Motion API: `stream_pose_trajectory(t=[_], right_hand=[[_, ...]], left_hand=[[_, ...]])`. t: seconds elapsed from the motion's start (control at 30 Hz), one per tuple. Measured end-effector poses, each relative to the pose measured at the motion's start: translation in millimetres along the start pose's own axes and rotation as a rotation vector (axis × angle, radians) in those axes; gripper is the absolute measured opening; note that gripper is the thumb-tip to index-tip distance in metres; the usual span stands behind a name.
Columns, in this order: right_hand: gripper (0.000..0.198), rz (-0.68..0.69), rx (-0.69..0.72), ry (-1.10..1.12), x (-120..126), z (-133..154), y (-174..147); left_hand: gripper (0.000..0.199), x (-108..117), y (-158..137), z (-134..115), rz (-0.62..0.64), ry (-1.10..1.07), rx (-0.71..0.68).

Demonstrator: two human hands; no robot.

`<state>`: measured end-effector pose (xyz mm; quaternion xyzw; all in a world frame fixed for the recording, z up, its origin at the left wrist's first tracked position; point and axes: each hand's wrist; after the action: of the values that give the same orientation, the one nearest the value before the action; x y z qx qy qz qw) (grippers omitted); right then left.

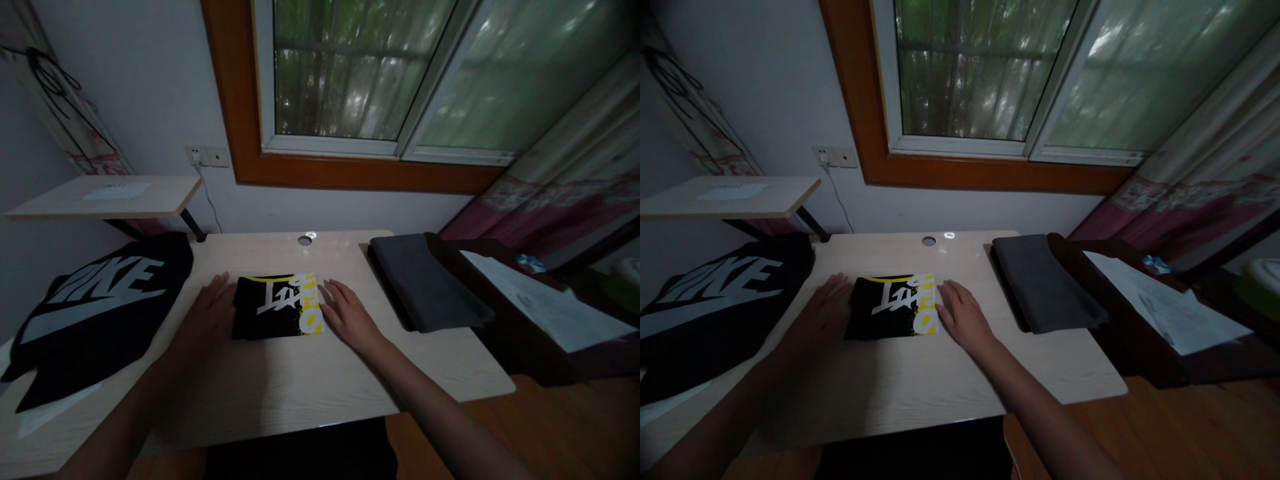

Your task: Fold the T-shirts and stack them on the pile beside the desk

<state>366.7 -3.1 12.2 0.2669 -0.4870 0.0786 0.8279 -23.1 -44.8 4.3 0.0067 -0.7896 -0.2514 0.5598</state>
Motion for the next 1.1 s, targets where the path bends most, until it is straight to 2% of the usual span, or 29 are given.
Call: stream_pose_trajectory(t=[0.13, 0.23, 0.4, 0.67, 0.77, 0.83, 0.97, 1.1], right_hand=[[0.040, 0.098, 0.282, 0.075, 19, 8, -5], [0.035, 0.184, 0.427, 0.022, 24, 11, -7], [0.025, 0.169, 0.480, -0.095, 18, 8, -11], [0.023, 0.109, 0.523, -0.117, 7, 5, -12], [0.022, 0.072, 0.491, -0.022, 14, 6, -8], [0.021, 0.049, 0.428, 0.095, 24, 10, -5], [0.016, 0.000, 0.258, 0.361, 44, 22, 4], [0.016, -0.086, 0.010, 0.479, 54, 27, 18]], left_hand=[[0.062, 0, -5, -30, 0.158, 0.082, -0.249], [0.058, -4, -8, -43, 0.200, 0.126, -0.324], [0.052, -6, -13, -46, 0.173, 0.198, -0.335], [0.047, -10, -22, -45, 0.100, 0.189, -0.293], [0.042, -6, -19, -47, 0.070, 0.107, -0.219], [0.039, 3, -14, -49, 0.034, 0.031, -0.080], [0.034, 34, 5, -61, 0.019, -0.201, 0.213], [0.034, 63, 31, -72, 0.001, -0.437, 0.348]])
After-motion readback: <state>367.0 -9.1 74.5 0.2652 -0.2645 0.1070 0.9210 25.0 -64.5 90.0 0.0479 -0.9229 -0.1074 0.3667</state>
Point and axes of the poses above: each hand's wrist, its own y-axis towards the middle knuckle, its own x-axis out of the back of the hand, z = x × y, and after that the axes turned 2 degrees about -z, right-handed
